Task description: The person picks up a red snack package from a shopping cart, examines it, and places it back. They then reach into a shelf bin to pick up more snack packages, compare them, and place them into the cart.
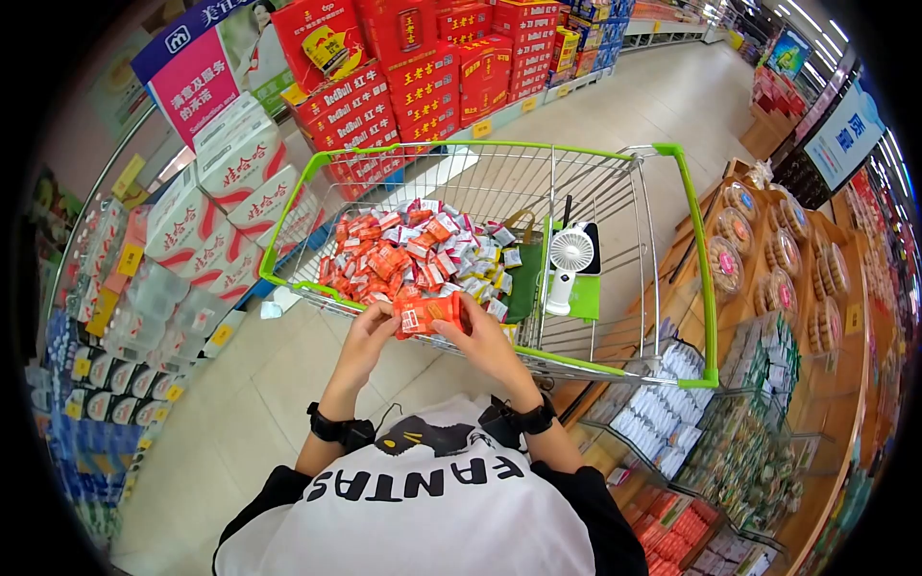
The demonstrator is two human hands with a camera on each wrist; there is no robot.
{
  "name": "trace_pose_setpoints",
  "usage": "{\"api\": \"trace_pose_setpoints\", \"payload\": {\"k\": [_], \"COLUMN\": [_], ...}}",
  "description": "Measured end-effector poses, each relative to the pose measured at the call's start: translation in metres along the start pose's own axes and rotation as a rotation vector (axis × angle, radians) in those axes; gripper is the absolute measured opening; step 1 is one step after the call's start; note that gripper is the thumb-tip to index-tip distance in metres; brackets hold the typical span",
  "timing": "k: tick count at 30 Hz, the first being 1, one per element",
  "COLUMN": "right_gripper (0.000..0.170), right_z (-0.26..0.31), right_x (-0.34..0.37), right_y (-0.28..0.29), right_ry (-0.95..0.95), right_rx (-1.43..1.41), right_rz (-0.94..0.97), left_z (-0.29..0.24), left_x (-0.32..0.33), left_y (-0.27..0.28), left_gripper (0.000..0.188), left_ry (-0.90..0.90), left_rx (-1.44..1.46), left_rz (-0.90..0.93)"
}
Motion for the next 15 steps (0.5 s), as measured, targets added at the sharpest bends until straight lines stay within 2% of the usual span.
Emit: {"api": "trace_pose_setpoints", "payload": {"k": [2,6,8,9,12,14,15], "right_gripper": [0.037,0.039,0.039,0.039,0.036,0.031,0.031], "right_z": [0.003,0.005,-0.006,-0.010,-0.039,-0.041,-0.045], "right_x": [-0.002,-0.004,-0.005,-0.007,-0.016,-0.022,-0.024], "right_y": [-0.002,-0.005,-0.008,-0.008,-0.013,-0.010,-0.011], "right_ry": [0.081,0.121,-0.022,-0.023,-0.104,-0.039,-0.038], "right_rx": [0.031,-0.052,-0.112,-0.111,-0.054,0.244,0.244], "right_rz": [-0.030,-0.037,-0.010,-0.007,0.045,0.013,0.014], "left_z": [0.008,0.023,0.038,0.036,0.045,0.061,0.061], "left_x": [0.000,-0.001,-0.003,-0.002,0.001,0.000,0.000], "left_y": [0.005,0.010,0.012,0.011,0.011,0.020,0.021], "left_gripper": [0.007,0.010,0.012,0.012,0.012,0.011,0.011], "left_ry": [0.034,0.074,0.101,0.101,0.198,0.254,0.254], "left_rx": [-0.035,-0.049,0.033,0.034,0.128,0.071,0.072], "left_rz": [-0.006,-0.008,0.017,0.015,-0.013,-0.024,-0.026]}}
Point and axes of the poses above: each hand's wrist, its own x-axis away from the middle knuckle, its own y-axis out of the back of the hand, z = x × y, the point moved 10 cm from there along -x, towards the middle knuckle, and after that the axes turned 4 degrees about z, right-handed, at the moved point
